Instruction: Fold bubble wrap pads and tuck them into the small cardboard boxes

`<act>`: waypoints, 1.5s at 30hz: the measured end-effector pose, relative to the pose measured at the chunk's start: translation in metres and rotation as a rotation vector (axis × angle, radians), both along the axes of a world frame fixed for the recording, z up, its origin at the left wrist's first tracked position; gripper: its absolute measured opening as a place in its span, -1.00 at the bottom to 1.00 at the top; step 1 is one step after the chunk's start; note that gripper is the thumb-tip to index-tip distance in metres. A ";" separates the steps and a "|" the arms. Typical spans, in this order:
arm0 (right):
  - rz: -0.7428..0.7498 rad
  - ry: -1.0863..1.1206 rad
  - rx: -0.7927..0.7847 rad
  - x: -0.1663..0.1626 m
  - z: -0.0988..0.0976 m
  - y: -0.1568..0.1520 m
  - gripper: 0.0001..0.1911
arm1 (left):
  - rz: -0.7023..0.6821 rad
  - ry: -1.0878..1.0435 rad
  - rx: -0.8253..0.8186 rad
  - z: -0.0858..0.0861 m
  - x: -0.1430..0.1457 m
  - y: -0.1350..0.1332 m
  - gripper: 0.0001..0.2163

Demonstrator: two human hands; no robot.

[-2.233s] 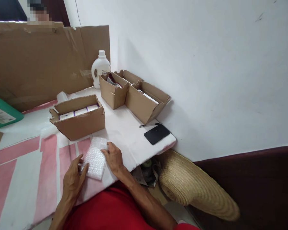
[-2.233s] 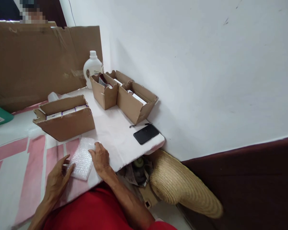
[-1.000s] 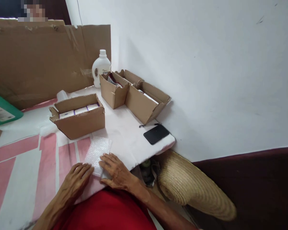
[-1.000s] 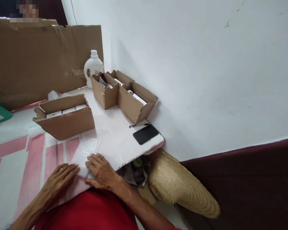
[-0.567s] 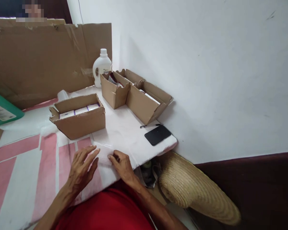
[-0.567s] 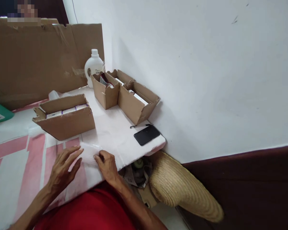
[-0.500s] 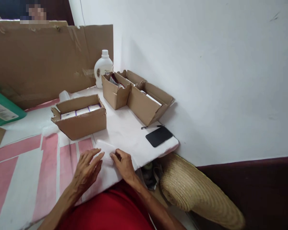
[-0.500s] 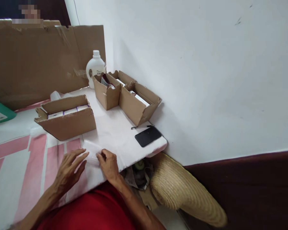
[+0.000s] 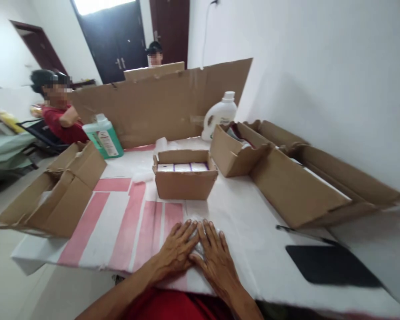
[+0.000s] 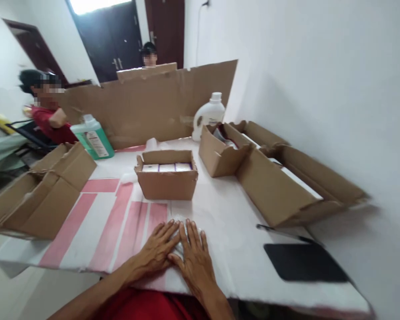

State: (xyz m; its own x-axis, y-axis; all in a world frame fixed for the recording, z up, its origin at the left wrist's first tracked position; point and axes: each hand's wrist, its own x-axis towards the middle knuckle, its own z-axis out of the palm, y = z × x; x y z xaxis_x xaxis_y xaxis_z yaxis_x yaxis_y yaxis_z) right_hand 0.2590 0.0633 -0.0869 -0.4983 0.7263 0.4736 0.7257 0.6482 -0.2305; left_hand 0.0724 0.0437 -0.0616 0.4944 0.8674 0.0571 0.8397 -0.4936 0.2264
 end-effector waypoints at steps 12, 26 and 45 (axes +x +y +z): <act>-0.041 0.206 -0.039 0.011 0.004 0.017 -0.22 | 0.050 -0.135 0.049 0.042 0.017 0.012 -0.40; -0.231 0.181 -0.232 0.012 0.016 0.025 -0.50 | 0.067 -0.190 0.086 0.011 0.022 0.030 -0.40; 0.114 0.693 -0.958 -0.018 0.206 0.083 -0.76 | 0.397 -0.975 -0.115 0.162 -0.051 0.055 -0.72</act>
State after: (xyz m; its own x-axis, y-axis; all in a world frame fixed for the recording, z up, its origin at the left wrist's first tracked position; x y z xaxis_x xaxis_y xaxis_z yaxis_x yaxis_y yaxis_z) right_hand 0.2408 0.1458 0.1193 -0.4349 0.8994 -0.0446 0.2048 0.0506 -0.9775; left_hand 0.0211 0.0991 0.1006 -0.0407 0.9821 0.1837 0.3659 -0.1565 0.9174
